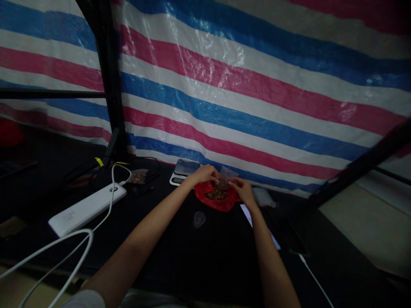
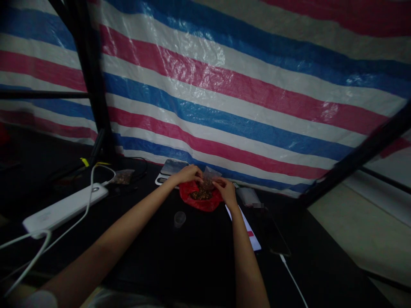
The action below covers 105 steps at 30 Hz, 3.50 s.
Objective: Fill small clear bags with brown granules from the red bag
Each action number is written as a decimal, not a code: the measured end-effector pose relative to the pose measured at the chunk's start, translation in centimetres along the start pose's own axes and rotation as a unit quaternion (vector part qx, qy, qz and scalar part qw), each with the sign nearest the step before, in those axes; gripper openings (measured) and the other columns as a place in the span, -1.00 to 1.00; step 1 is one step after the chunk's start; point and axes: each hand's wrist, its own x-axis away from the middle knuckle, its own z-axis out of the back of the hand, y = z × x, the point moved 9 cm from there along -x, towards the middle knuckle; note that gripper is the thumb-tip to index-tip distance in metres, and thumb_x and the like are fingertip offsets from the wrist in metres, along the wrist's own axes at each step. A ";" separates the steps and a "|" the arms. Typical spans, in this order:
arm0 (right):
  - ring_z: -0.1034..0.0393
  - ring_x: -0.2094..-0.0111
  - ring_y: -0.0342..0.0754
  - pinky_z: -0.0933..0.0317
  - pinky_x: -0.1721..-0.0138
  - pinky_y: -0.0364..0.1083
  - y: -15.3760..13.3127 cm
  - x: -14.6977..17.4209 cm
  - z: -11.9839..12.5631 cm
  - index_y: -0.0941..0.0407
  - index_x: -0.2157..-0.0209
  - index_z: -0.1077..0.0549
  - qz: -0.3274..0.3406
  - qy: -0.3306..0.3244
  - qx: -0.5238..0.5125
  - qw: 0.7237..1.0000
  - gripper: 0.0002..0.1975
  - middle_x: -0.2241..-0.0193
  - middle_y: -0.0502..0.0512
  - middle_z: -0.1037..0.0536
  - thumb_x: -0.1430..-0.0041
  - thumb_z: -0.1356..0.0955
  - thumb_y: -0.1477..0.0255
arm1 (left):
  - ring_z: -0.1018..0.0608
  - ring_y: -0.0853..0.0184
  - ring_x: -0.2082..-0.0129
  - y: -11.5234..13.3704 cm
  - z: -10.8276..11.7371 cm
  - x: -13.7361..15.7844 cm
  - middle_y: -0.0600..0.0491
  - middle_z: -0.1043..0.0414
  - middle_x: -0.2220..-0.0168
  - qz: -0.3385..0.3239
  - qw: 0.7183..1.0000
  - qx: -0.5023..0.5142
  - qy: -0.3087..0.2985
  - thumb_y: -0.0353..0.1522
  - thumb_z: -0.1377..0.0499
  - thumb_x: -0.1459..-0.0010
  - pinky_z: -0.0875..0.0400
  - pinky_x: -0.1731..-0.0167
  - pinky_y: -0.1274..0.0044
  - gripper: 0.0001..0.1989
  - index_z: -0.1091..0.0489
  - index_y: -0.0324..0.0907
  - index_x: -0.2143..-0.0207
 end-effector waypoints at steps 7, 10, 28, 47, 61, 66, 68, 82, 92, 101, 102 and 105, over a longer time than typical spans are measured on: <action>-0.44 0.31 0.01 -0.27 0.22 -0.04 0.9 0.0 0.2 0.16 0.31 -0.45 -0.024 -0.018 -0.027 0.999 -0.68 0.36 0.15 -0.55 0.14 -0.38 0.28 | -0.46 0.42 0.40 0.8 1.1 0.4 0.13 -0.47 0.43 -0.025 0.999 0.004 0.025 -0.33 -0.14 0.00 -0.17 0.44 0.67 -0.88 -0.44 -0.15 0.40; -0.44 0.33 0.00 -0.28 0.25 -0.05 1.7 0.3 -0.6 0.15 0.29 -0.45 -0.047 -0.064 -0.002 0.997 -0.66 0.38 0.13 -0.55 0.15 -0.38 0.28 | -0.44 0.42 0.41 1.0 1.8 0.5 0.12 -0.46 0.44 -0.020 0.998 -0.004 0.055 -0.36 -0.13 -0.01 -0.16 0.44 0.66 -0.88 -0.44 -0.16 0.39; -0.41 0.46 -0.06 -0.17 0.44 -0.14 0.9 0.7 -0.7 0.09 0.47 -0.47 -0.038 -0.072 0.163 0.983 -0.79 0.51 0.00 -0.53 0.07 -0.32 0.24 | -0.46 0.42 0.40 -0.1 -0.7 0.2 0.11 -0.47 0.43 -0.017 1.000 0.018 0.000 -0.39 -0.18 0.02 -0.18 0.45 0.68 -0.91 -0.44 -0.16 0.40; -0.38 0.44 -0.07 -0.17 0.37 -0.13 0.1 0.4 -0.3 0.12 0.45 -0.45 -0.014 -0.049 0.115 0.992 -0.76 0.48 0.04 -0.53 0.06 -0.29 0.25 | -0.43 0.44 0.46 -0.6 0.6 0.5 0.10 -0.45 0.47 0.001 0.999 0.029 0.019 -0.31 -0.17 0.03 -0.18 0.49 0.68 -0.85 -0.43 -0.21 0.42; -0.31 0.48 -0.09 -0.14 0.42 -0.14 0.4 0.1 0.4 0.13 0.48 -0.44 -0.001 -0.023 0.118 0.993 -0.71 0.54 0.00 -0.47 0.09 -0.29 0.19 | -0.43 0.43 0.46 1.1 1.6 0.4 0.08 -0.43 0.46 -0.022 0.998 0.039 0.038 -0.34 -0.09 -0.03 -0.18 0.47 0.66 -0.84 -0.41 -0.23 0.38; -0.30 0.52 -0.09 -0.13 0.47 -0.15 0.0 0.2 1.1 0.13 0.51 -0.42 -0.015 0.001 0.129 0.991 -0.72 0.58 0.01 -0.45 0.09 -0.28 0.19 | -0.42 0.41 0.46 2.3 2.6 0.5 0.07 -0.43 0.46 -0.037 0.998 0.006 0.054 -0.31 -0.08 -0.05 -0.16 0.49 0.65 -0.82 -0.40 -0.22 0.38; -0.31 0.52 -0.08 -0.14 0.46 -0.14 -0.2 0.3 1.3 0.13 0.51 -0.41 -0.019 0.011 0.143 0.990 -0.74 0.59 0.01 -0.45 0.11 -0.29 0.21 | -0.42 0.40 0.45 2.6 2.7 0.6 0.07 -0.43 0.44 -0.034 0.998 -0.009 0.052 -0.31 -0.07 -0.05 -0.16 0.48 0.64 -0.82 -0.40 -0.22 0.38; -0.33 0.48 -0.08 -0.16 0.42 -0.14 -0.9 0.5 -0.4 0.14 0.44 -0.47 0.025 -0.035 0.142 0.989 -0.68 0.51 0.04 -0.49 0.06 -0.29 0.17 | -0.44 0.43 0.49 2.7 0.9 0.5 0.07 -0.44 0.51 -0.021 0.999 0.042 -0.022 -0.29 -0.08 -0.07 -0.19 0.48 0.66 -0.80 -0.41 -0.23 0.42; -0.33 0.50 -0.06 -0.10 0.48 -0.14 -2.0 0.8 -0.7 0.11 0.45 -0.51 0.014 -0.030 0.237 0.971 -0.70 0.53 0.05 -0.51 0.07 -0.30 0.18 | -0.44 0.28 0.27 3.7 1.1 0.7 -0.05 -0.41 0.36 -0.001 0.989 -0.147 -0.001 -0.35 -0.08 -0.07 -0.24 0.29 0.56 -0.85 -0.41 -0.24 0.39; -0.41 0.37 -0.02 -0.23 0.33 -0.11 -2.2 1.2 -1.5 0.08 0.38 -0.51 0.020 -0.056 0.135 0.989 -0.69 0.39 0.04 -0.55 0.05 -0.30 0.17 | -0.46 0.34 0.41 3.7 0.6 0.7 0.05 -0.44 0.46 -0.035 0.997 -0.062 -0.032 -0.24 -0.09 -0.06 -0.21 0.47 0.61 -0.79 -0.42 -0.16 0.38; -0.41 0.35 -0.01 -0.23 0.32 -0.10 -2.3 1.2 -1.6 0.07 0.36 -0.51 0.022 -0.061 0.126 0.990 -0.69 0.38 0.04 -0.55 0.06 -0.31 0.17 | -0.46 0.35 0.43 3.8 0.2 0.7 0.06 -0.44 0.48 -0.040 0.997 -0.050 -0.043 -0.24 -0.09 -0.05 -0.20 0.49 0.62 -0.80 -0.42 -0.17 0.41; -0.41 0.32 0.01 -0.24 0.29 -0.08 -2.4 1.3 -1.8 0.07 0.30 -0.50 0.027 -0.063 0.116 0.991 -0.67 0.35 0.05 -0.55 0.07 -0.33 0.18 | -0.45 0.34 0.43 3.6 -0.6 0.4 0.03 -0.41 0.52 -0.032 0.996 -0.062 -0.052 -0.30 -0.11 -0.03 -0.19 0.50 0.61 -0.81 -0.42 -0.22 0.53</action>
